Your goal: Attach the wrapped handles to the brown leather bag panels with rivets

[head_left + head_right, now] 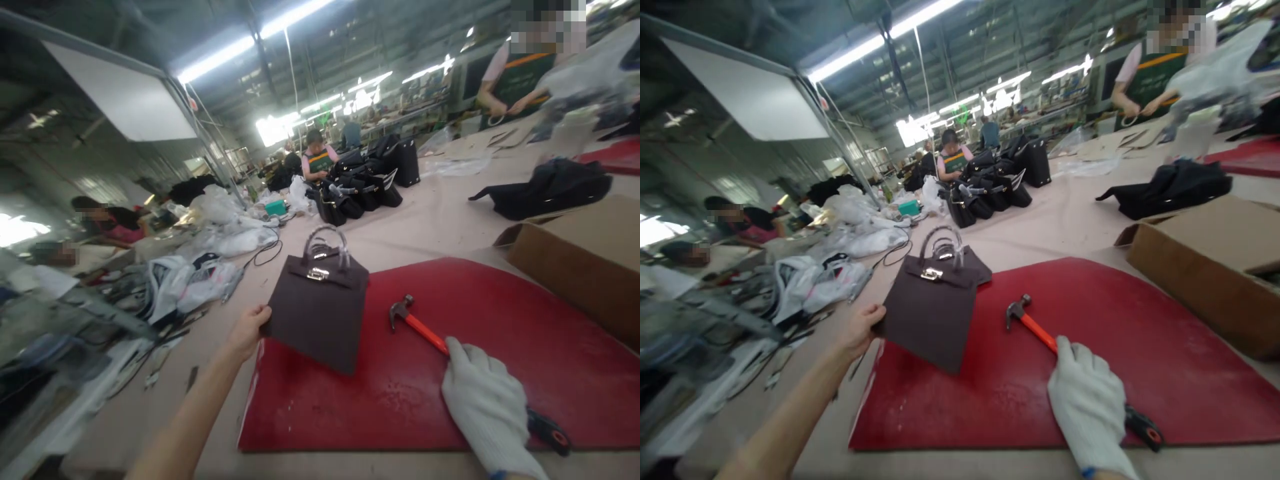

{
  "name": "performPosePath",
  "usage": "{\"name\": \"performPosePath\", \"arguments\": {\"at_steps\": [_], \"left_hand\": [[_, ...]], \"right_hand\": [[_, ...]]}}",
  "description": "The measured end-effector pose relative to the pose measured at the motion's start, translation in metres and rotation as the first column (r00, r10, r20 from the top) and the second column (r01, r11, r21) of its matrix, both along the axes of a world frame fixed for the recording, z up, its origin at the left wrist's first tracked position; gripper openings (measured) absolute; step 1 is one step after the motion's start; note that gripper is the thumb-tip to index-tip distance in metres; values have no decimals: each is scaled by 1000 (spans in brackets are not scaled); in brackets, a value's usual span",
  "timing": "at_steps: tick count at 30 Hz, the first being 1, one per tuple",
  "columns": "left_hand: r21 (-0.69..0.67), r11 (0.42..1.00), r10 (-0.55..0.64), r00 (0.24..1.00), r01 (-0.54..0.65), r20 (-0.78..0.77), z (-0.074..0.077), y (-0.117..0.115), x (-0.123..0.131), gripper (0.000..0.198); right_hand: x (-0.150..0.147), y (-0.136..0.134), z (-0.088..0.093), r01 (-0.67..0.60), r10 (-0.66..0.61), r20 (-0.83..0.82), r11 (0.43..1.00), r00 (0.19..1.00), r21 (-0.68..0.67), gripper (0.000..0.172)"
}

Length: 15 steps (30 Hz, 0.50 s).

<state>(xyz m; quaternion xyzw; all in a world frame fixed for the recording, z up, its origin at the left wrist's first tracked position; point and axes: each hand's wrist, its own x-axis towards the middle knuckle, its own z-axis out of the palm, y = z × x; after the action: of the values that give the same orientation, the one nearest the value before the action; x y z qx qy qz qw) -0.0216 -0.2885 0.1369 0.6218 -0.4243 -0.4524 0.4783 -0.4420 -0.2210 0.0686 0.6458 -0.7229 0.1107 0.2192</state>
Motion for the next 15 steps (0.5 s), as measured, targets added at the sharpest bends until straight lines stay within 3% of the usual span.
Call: {"name": "performPosePath", "arguments": {"at_steps": [3,5,7,11,15], "left_hand": [[205,971,-162,965,120,205,-35,44,34,46],[258,960,-179,948,109,263,-47,51,44,36],[265,955,-221,916,134,334,-49,41,48,30],[231,934,-355,767,272,535,-27,-7,35,32],[244,836,-500,502,491,706,11,-66,-3,32]], "right_hand": [[5,1,4,14,-15,31,999,999,35,35],[7,1,6,12,-15,57,999,998,52,35],[9,1,7,1,-6,75,998,997,65,35],[9,2,8,-4,-1,63,997,998,78,36],[8,1,5,23,-26,42,998,999,63,35]]}}
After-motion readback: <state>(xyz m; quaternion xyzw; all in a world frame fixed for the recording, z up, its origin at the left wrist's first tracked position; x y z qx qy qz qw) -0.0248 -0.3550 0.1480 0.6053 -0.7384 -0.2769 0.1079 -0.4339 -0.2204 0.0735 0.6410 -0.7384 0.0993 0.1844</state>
